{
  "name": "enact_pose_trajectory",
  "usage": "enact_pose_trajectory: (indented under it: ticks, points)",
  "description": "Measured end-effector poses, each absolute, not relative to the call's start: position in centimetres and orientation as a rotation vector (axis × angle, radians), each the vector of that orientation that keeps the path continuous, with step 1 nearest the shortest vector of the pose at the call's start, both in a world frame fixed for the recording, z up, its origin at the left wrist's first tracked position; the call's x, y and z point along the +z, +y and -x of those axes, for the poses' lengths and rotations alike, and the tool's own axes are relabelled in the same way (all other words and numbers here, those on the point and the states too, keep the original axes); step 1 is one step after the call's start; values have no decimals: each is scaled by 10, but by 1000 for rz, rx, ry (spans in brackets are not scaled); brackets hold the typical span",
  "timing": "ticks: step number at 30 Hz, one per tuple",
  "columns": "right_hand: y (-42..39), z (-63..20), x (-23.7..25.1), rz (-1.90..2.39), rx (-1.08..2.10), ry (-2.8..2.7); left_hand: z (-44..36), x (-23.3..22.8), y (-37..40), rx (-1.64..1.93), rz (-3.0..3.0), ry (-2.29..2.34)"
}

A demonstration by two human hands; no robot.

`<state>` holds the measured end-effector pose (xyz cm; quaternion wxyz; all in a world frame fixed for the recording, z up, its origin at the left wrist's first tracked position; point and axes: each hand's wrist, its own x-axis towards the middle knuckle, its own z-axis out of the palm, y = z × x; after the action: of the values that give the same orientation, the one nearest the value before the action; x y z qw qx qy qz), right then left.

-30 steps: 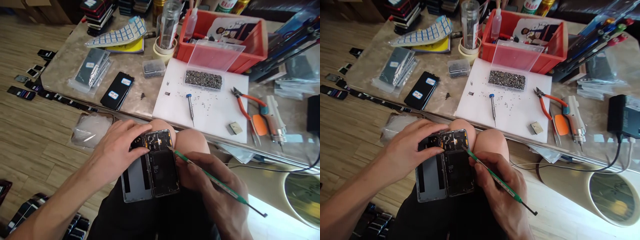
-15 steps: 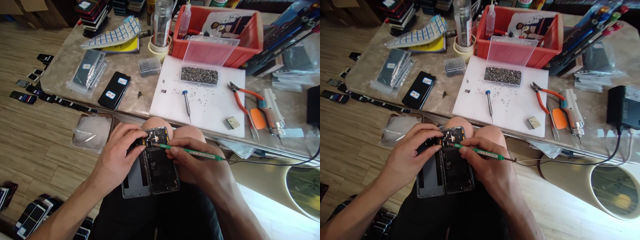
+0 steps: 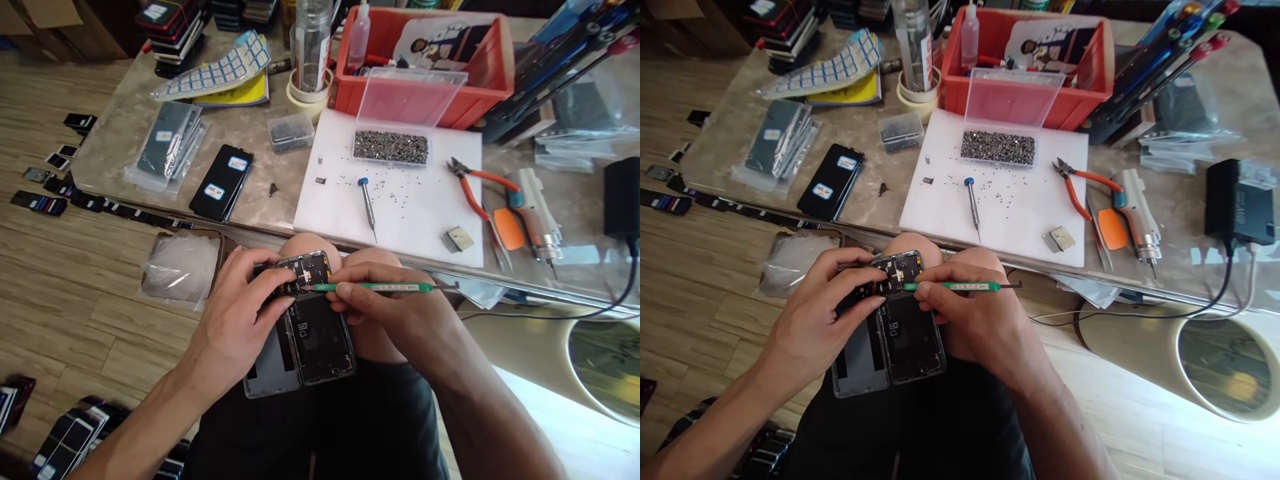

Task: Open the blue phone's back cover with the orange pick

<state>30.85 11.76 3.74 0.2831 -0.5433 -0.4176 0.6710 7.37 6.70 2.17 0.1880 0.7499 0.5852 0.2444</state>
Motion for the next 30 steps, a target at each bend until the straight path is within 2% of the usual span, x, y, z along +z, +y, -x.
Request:
enact_pose_trajectory:
  ticks: [5, 13, 17, 30]
  points:
    - [121, -299, 37, 1483, 1769, -1098, -73, 19, 69, 719, -2027, 1635]
    - [108, -293, 25, 1436, 1446, -1330, -68, 17, 74, 694, -1857, 1667]
    - [105, -296, 23, 1319, 1485, -1302, -67, 17, 73, 688, -1825, 1658]
    - [111, -307, 27, 1344, 1416, -1376, -75, 22, 72, 690, -1871, 1713]
